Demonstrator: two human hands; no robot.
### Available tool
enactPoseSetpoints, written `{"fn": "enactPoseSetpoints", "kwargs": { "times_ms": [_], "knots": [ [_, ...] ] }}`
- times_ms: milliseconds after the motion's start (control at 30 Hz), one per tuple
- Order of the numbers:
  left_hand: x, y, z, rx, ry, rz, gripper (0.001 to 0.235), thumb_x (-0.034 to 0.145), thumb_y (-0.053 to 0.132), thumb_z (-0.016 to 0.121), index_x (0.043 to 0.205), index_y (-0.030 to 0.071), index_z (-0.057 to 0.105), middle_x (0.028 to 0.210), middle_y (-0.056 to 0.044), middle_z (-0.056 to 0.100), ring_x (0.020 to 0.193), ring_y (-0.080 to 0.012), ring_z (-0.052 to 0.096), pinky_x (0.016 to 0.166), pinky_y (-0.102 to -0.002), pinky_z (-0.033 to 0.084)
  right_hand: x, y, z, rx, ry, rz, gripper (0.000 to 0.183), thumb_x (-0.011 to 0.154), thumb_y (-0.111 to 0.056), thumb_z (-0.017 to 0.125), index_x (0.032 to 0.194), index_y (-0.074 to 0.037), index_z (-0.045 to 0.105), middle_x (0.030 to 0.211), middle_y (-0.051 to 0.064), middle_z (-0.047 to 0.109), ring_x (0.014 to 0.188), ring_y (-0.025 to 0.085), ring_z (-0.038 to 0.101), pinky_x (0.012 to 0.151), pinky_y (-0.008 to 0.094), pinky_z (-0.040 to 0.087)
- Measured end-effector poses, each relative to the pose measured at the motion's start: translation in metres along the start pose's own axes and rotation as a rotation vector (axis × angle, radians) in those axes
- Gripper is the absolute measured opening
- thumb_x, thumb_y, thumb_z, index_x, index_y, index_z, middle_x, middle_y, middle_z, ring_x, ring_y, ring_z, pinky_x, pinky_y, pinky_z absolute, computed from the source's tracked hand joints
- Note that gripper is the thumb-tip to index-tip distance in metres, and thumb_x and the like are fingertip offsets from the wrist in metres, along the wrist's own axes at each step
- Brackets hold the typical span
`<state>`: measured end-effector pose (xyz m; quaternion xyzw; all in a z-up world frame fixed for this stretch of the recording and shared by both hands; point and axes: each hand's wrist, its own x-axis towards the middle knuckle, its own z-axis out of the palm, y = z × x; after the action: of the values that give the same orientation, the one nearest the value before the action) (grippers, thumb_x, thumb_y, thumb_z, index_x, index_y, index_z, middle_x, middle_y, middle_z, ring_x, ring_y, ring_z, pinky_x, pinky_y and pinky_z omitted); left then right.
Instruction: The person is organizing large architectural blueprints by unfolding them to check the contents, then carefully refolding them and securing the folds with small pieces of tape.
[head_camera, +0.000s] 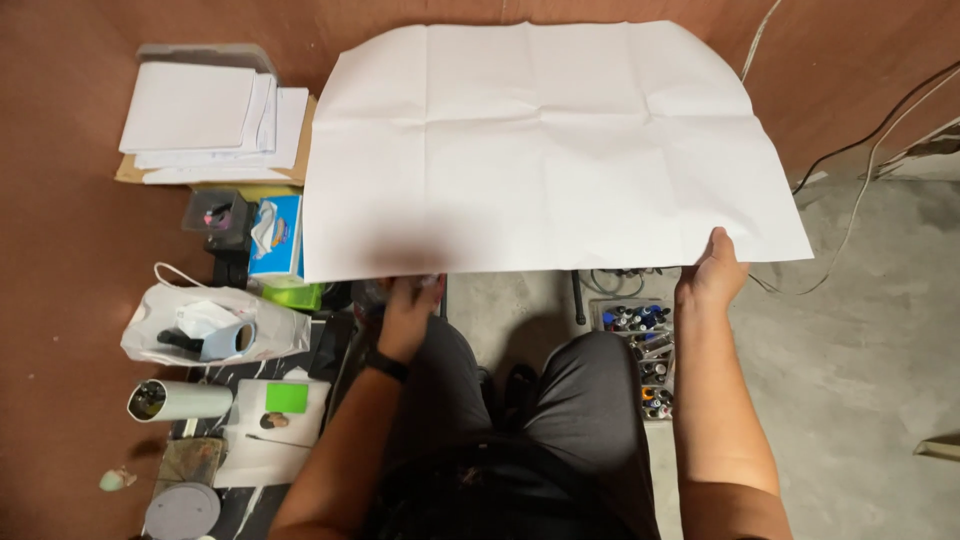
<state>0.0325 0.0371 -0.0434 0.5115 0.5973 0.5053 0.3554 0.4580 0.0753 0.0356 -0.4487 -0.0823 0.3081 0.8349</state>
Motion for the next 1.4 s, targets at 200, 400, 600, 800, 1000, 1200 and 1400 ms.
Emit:
{"fn": "enactPoseSetpoints", "kwargs": {
  "times_ms": [200, 400, 600, 800, 1000, 1200, 1400],
  "knots": [
    [0.052, 0.042, -0.020, 0.048, 0.013, -0.210, 0.067, 0.099, 0.030, 0.069, 0.157, 0.012, 0.040, 0.146, -0.027, 0.052, 0.132, -0.0385, 0.055, 0.109, -0.051, 0.051, 0.000, 0.001, 0.003, -0.015, -0.059, 0.014, 0.066, 0.102, -0.016, 0.079, 0.148, 0.004, 0.037, 0.141, 0.029, 0.057, 0.134, 0.039, 0.060, 0.107, 0.061, 0.053],
    [0.060, 0.092, -0.012, -0.903, 0.240, -0.453, 0.059, 0.092, 0.032, 0.077, 0.129, -0.007, 0.053, 0.099, -0.027, 0.065, 0.062, -0.0412, 0.063, 0.044, -0.046, 0.044, 0.015, -0.011, -0.004, 0.154, -0.125, 0.278, 0.049, 0.096, -0.017, 0.075, 0.134, 0.007, 0.055, 0.127, 0.029, 0.066, 0.121, 0.043, 0.069, 0.100, 0.057, 0.062],
    [0.069, 0.099, -0.011, -1.048, 0.318, -0.418, 0.071, 0.090, 0.023, 0.082, 0.146, -0.005, 0.048, 0.134, -0.031, 0.062, 0.115, -0.0477, 0.068, 0.089, -0.055, 0.062, 0.026, -0.012, -0.001, 0.324, -0.109, 0.396, 0.043, 0.094, -0.015, 0.074, 0.128, 0.007, 0.060, 0.122, 0.029, 0.069, 0.115, 0.043, 0.072, 0.099, 0.061, 0.062],
    [0.062, 0.084, -0.012, -0.966, 0.329, -0.493, 0.069, 0.090, 0.031, 0.080, 0.140, -0.006, 0.050, 0.120, -0.030, 0.067, 0.096, -0.0461, 0.073, 0.070, -0.053, 0.062, 0.031, -0.004, -0.014, 0.324, -0.079, 0.413, 0.043, 0.095, -0.016, 0.073, 0.131, 0.004, 0.058, 0.125, 0.027, 0.068, 0.116, 0.041, 0.072, 0.101, 0.063, 0.059],
    [0.047, 0.101, -0.012, -0.800, 0.317, -0.494, 0.081, 0.092, 0.038, 0.077, 0.145, -0.011, 0.039, 0.117, -0.029, 0.059, 0.079, -0.0381, 0.068, 0.056, -0.047, 0.054, 0.035, -0.002, -0.025, 0.340, -0.063, 0.420, 0.045, 0.096, -0.015, 0.072, 0.134, 0.003, 0.056, 0.127, 0.026, 0.067, 0.118, 0.040, 0.072, 0.101, 0.066, 0.058],
    [0.034, 0.115, -0.016, -0.758, 0.325, -0.503, 0.077, 0.097, 0.034, 0.071, 0.149, -0.009, 0.035, 0.126, -0.025, 0.050, 0.101, -0.0371, 0.061, 0.075, -0.045, 0.057, 0.023, -0.012, -0.031, 0.326, -0.014, 0.413, 0.046, 0.093, -0.015, 0.075, 0.131, 0.004, 0.057, 0.123, 0.025, 0.069, 0.115, 0.039, 0.073, 0.100, 0.067, 0.059],
    [0.031, 0.106, -0.015, -0.809, 0.276, -0.425, 0.067, 0.100, 0.030, 0.069, 0.150, 0.000, 0.037, 0.139, -0.021, 0.049, 0.126, -0.0379, 0.057, 0.098, -0.056, 0.056, 0.017, -0.015, -0.037, 0.295, -0.004, 0.389, 0.044, 0.094, -0.016, 0.074, 0.130, 0.004, 0.059, 0.121, 0.025, 0.070, 0.114, 0.039, 0.074, 0.099, 0.067, 0.060]
  ]
}}
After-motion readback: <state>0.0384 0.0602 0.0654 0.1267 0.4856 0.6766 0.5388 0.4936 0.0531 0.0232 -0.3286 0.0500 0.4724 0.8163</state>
